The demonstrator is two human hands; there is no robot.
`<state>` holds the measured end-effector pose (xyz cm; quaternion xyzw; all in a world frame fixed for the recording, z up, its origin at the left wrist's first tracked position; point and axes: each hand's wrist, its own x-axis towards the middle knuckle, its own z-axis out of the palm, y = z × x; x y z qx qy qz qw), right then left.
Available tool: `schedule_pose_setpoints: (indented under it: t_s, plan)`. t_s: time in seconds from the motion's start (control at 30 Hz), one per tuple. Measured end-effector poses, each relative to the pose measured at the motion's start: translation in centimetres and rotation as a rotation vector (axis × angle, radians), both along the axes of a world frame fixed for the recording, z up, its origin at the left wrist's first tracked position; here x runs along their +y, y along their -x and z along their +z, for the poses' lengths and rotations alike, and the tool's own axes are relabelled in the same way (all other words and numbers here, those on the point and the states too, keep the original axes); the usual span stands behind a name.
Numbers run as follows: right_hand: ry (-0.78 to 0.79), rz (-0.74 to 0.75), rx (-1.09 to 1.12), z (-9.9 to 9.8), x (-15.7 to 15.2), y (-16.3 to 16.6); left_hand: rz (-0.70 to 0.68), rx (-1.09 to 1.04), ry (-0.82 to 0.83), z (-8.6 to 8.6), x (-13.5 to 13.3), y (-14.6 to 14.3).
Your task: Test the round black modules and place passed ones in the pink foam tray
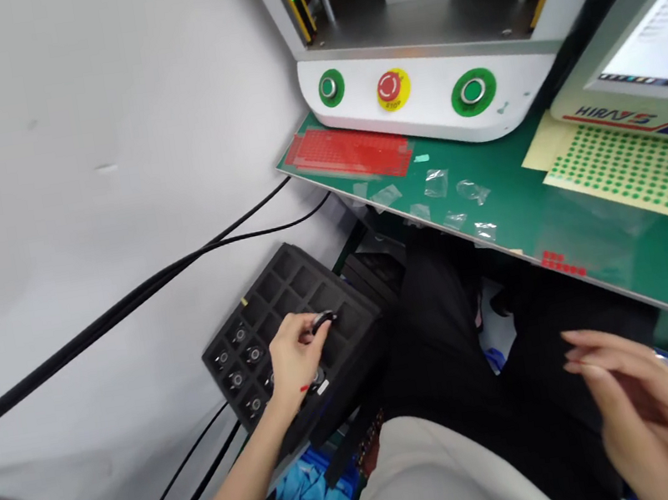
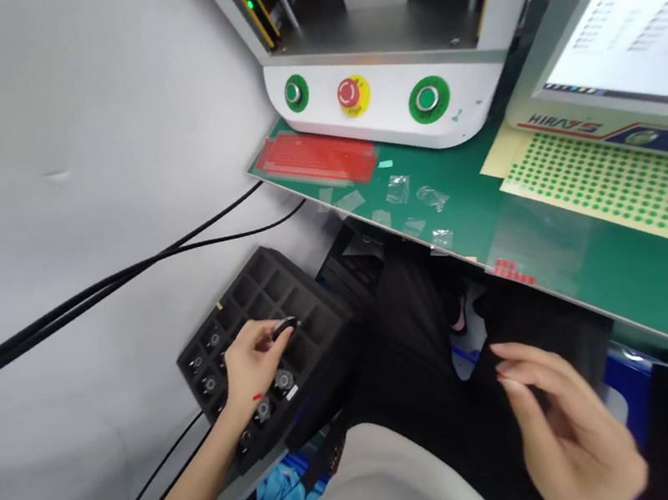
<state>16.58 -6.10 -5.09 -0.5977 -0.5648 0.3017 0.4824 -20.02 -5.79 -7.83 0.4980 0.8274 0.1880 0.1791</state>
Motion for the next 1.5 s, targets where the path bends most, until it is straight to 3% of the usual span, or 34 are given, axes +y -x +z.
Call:
schedule_pose_setpoints:
  t_s: [0.2,0.3,0.37,0.5,0.7,0.8,1.0,1.2,1.5]
  plan:
    - [0.138,0.100,0.261,0.4,0.7,3.2,-0.422,-0.377,-0.305,4.4,4.2,-11.0]
    - [0.222,0.108,0.554,1.3,1.0,4.0,-0.601,-0.585,-0.476,5.4,4.9,-15.3]
    - [0.226,0.066,0.718,2.0,1.1,4.0,-0.663,-0.696,-0.500,5.6,5.0,-17.4]
    - [0.231,-0.020,0.924,2.9,1.2,2.7,-0.738,-0.931,-0.408,5.6,5.3,-19.2]
    - [0.382,0.199,1.133,2.8,1.8,0.4,-1.113,-1.329,-0.079,5.3,6.9,-18.5]
    - [0.419,0.235,1.138,2.8,2.1,0.2,-1.129,-1.337,-0.140,5.0,7.3,-18.5]
    - [0.208,-0.006,0.734,4.1,1.4,0.2,-0.900,-1.119,-0.287,5.4,6.5,-19.2]
    - [0.250,0.126,0.637,5.6,0.7,-0.3,-1.023,-0.853,-0.462,6.0,6.1,-19.3]
    - [0.267,0.119,0.513,6.3,0.7,-0.4,-1.085,-0.690,-0.517,6.8,6.4,-19.4]
